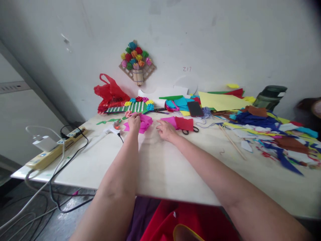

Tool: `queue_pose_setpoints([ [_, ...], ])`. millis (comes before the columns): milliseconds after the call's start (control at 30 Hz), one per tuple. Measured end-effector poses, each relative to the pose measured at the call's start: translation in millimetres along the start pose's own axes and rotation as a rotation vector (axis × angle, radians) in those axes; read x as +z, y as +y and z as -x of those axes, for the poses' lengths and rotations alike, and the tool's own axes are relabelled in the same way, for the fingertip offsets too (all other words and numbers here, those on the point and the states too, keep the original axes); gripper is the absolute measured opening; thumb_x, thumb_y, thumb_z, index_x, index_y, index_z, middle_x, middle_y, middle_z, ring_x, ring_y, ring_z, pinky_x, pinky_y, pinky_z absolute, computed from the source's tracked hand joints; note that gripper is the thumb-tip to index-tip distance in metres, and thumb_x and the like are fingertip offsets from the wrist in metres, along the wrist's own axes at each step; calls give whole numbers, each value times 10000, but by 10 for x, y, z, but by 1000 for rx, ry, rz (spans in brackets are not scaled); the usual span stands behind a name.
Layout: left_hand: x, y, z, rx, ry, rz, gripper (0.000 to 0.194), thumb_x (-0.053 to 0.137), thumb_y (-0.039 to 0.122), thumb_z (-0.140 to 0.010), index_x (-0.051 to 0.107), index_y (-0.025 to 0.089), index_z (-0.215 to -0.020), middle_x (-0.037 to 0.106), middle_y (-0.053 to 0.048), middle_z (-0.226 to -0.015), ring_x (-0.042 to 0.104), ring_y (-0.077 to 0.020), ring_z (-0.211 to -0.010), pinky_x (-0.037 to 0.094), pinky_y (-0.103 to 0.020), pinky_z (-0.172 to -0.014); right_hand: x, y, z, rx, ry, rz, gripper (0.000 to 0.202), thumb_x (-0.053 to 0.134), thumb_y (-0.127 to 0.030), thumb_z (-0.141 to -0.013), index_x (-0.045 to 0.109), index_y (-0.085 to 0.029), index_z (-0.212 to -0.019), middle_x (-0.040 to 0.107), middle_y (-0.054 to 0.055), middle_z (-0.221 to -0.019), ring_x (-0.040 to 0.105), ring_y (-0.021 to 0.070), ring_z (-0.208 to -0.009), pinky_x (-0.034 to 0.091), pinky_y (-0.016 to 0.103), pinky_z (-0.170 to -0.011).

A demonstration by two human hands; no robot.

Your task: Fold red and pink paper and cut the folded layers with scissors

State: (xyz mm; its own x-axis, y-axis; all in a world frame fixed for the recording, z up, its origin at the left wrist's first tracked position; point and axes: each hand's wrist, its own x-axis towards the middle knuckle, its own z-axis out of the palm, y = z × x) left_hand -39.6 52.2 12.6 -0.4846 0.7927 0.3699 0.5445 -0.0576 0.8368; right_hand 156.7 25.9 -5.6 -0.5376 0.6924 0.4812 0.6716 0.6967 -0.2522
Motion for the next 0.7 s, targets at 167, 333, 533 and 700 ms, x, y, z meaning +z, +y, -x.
queue_pose_setpoints([
  [167, -102, 12, -82, 57, -173, 180, 571, 367, 170, -691, 576, 126, -1221, 650, -77, -1070, 598, -166, -913, 469, -278, -826, 104, -119, -203, -25, -23, 46, 271, 532, -153, -753, 700, -143, -965, 424, 79, -1395, 466, 268, -1143, 379, 396, -967],
  [333, -217, 43, -128, 124, -294, -71, 684, 463, 99, -633, 485, 160, -1314, 594, -79, -1209, 565, -206, -1036, 441, -292, -871, 210, -192, -315, -52, -25, 41, 333, 528, -170, -773, 656, -138, -1079, 465, 105, -1354, 483, 255, -1111, 372, 396, -953],
  [533, -311, 54, -255, 158, -283, -526, 391, 523, 179, -727, 665, 168, -1091, 681, -72, -1016, 602, -188, -927, 429, -251, -828, 300, -231, -452, -93, -41, 63, 301, 584, -283, -783, 670, -175, -1051, 585, 96, -1170, 490, 247, -1058, 369, 377, -909],
  [700, -352, 31, -294, 183, -299, -679, 286, 560, 378, -769, 723, 208, -931, 691, -69, -850, 602, -211, -838, 426, -267, -730, 335, -273, -556, -88, -43, 113, 255, 564, -310, -805, 698, -226, -1004, 631, 69, -1032, 501, 239, -1003, 374, 357, -858],
])
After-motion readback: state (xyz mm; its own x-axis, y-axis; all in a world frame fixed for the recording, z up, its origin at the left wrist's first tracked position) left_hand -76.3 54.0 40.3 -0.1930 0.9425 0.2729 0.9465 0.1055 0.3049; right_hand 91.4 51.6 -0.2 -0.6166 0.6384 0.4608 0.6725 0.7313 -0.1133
